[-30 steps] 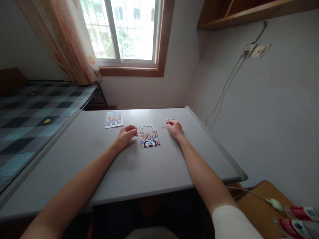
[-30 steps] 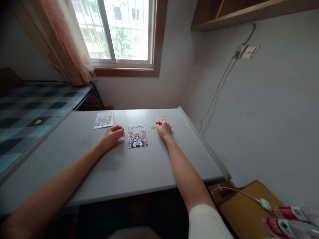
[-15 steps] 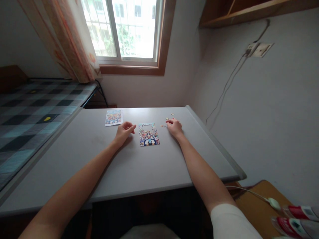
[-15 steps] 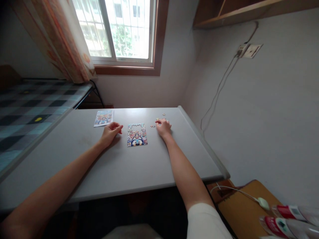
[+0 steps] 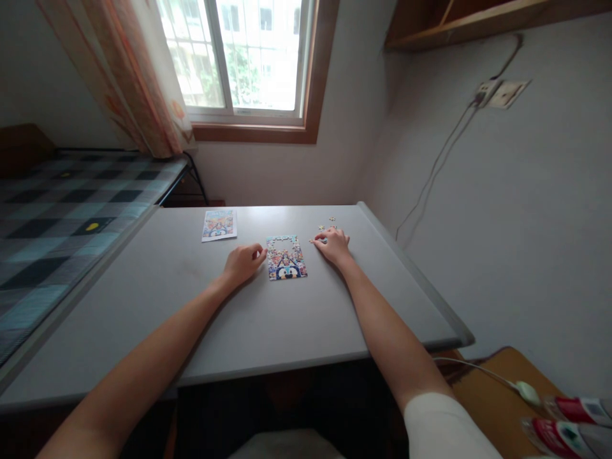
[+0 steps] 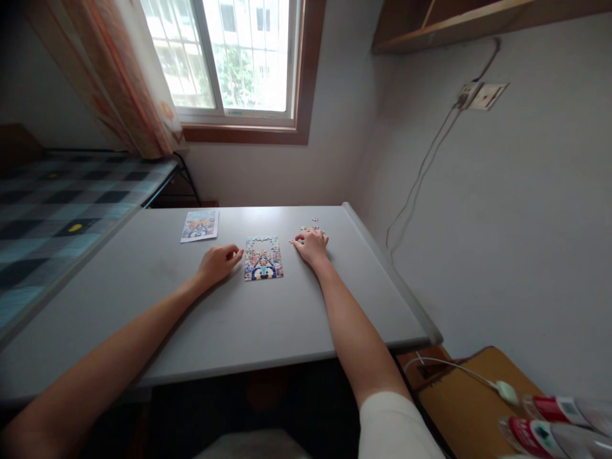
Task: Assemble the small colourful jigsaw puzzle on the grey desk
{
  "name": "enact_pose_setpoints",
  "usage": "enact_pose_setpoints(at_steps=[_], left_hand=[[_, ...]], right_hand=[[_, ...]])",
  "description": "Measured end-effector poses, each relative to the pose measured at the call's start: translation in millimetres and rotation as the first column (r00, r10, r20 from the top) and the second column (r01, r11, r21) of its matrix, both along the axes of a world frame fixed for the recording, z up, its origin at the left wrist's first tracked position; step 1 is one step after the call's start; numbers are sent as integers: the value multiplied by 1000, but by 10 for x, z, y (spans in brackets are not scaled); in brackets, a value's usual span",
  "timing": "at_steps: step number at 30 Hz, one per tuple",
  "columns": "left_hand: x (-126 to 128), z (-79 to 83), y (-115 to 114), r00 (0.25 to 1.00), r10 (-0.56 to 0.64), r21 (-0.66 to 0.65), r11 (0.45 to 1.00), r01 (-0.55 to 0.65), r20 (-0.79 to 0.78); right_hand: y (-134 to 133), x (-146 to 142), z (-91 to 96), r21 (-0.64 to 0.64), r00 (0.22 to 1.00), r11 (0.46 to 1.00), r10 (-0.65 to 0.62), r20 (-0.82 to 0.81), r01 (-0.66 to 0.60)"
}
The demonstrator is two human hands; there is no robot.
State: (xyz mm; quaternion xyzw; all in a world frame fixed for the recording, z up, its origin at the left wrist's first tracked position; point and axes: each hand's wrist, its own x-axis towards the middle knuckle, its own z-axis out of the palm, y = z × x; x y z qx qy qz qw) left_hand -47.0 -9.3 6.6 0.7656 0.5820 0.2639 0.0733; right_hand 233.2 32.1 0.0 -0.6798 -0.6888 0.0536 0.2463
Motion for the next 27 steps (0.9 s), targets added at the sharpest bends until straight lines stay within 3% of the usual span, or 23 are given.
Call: enact_pose_setpoints(at_steps=[8, 27], left_hand=[[29, 20, -15, 999, -21, -77, 997, 17, -45], [16, 23, -19, 985, -89, -102, 992, 75, -148]], right_hand=[[23, 5, -28, -17, 999, 999, -27, -35, 27], [28, -13, -14, 1, 994, 1000, 26, -105, -26]])
